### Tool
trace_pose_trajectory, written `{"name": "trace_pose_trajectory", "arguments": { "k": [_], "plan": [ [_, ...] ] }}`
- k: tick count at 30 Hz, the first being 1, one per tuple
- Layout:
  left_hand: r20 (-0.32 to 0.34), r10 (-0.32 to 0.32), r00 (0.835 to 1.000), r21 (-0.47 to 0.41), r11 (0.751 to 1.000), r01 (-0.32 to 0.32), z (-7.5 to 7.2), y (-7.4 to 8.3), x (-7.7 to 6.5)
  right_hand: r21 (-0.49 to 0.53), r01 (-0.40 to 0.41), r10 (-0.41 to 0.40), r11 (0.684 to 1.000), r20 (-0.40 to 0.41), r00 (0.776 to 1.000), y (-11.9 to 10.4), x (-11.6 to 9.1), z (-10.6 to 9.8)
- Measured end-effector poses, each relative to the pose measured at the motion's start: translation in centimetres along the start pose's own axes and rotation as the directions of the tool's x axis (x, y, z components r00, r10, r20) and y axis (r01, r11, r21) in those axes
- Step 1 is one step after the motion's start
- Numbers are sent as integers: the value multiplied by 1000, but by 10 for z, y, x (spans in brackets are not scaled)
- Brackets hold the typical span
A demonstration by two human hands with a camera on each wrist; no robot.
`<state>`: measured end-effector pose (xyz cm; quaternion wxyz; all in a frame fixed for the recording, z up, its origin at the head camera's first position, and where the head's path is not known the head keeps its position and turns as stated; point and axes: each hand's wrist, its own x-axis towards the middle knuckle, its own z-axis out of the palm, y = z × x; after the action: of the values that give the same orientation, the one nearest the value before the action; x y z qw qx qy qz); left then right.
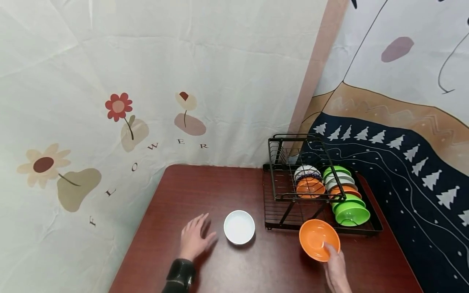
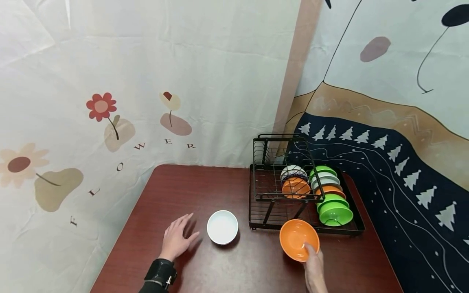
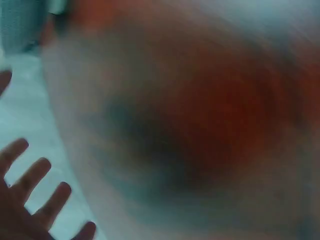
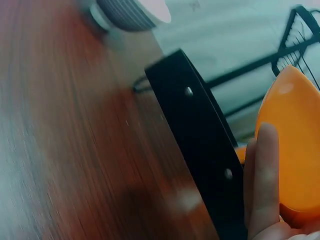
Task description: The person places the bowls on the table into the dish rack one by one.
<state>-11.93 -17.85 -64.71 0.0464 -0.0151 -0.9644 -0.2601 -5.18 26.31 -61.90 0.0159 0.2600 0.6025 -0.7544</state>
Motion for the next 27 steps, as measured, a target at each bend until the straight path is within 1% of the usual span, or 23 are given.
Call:
{"name": "trace_pose_trajectory", "arguments": {
  "k": [2,5,7,10,12,13,14,16,18,19,20,21,23,25,26,27],
  "plan": [
    [66,-29,997,20,999,28,5,-11,-3,4,-20,20,1000,-12,1000,-2,2,-8],
    [132,-51,990,67,997,42,12,-20,-7,19,-50,50,999,-36,998,-4,3,-14],
    [154,-60,986,92,995,46,17,-23,-9,27,-56,58,998,-41,998,-3,4,-16],
    [167,-69,984,126,991,48,21,-24,-10,33,-57,58,998,-42,997,-2,4,-16],
    [166,-71,984,123,991,51,22,-23,-11,35,-51,52,998,-43,998,-1,4,-17],
    [166,-71,984,124,991,51,22,-23,-11,39,-43,45,998,-47,998,-1,5,-18],
    [167,-72,983,123,991,52,22,-22,-11,53,-33,36,998,-67,997,-2,5,-18],
    [168,-70,983,127,991,49,22,-21,-12,38,14,-10,999,-122,992,-7,8,-21],
    [173,-77,982,129,990,55,22,-20,-13,-24,83,-86,996,-193,977,-16,12,-25],
    [175,-81,981,130,990,58,22,-20,-13,-100,102,-122,990,-223,967,-23,15,-27],
    [173,-80,982,131,990,57,23,-20,-13,-178,124,-167,976,-251,953,-31,19,-29],
    [170,-76,983,130,990,54,23,-20,-13,-263,143,-216,954,-271,938,-40,23,-30],
    [166,-73,983,122,991,53,24,-21,-13,-403,184,-311,896,-277,909,-56,33,-33],
    [161,-69,985,114,992,50,24,-23,-13,-533,229,-404,815,-238,883,-69,44,-34],
    [158,-64,985,110,993,47,25,-23,-13,-572,271,-457,774,-209,864,-73,50,-33],
    [158,-63,986,107,993,46,25,-24,-13,-615,306,-497,727,-165,852,-76,56,-32]
  ]
}}
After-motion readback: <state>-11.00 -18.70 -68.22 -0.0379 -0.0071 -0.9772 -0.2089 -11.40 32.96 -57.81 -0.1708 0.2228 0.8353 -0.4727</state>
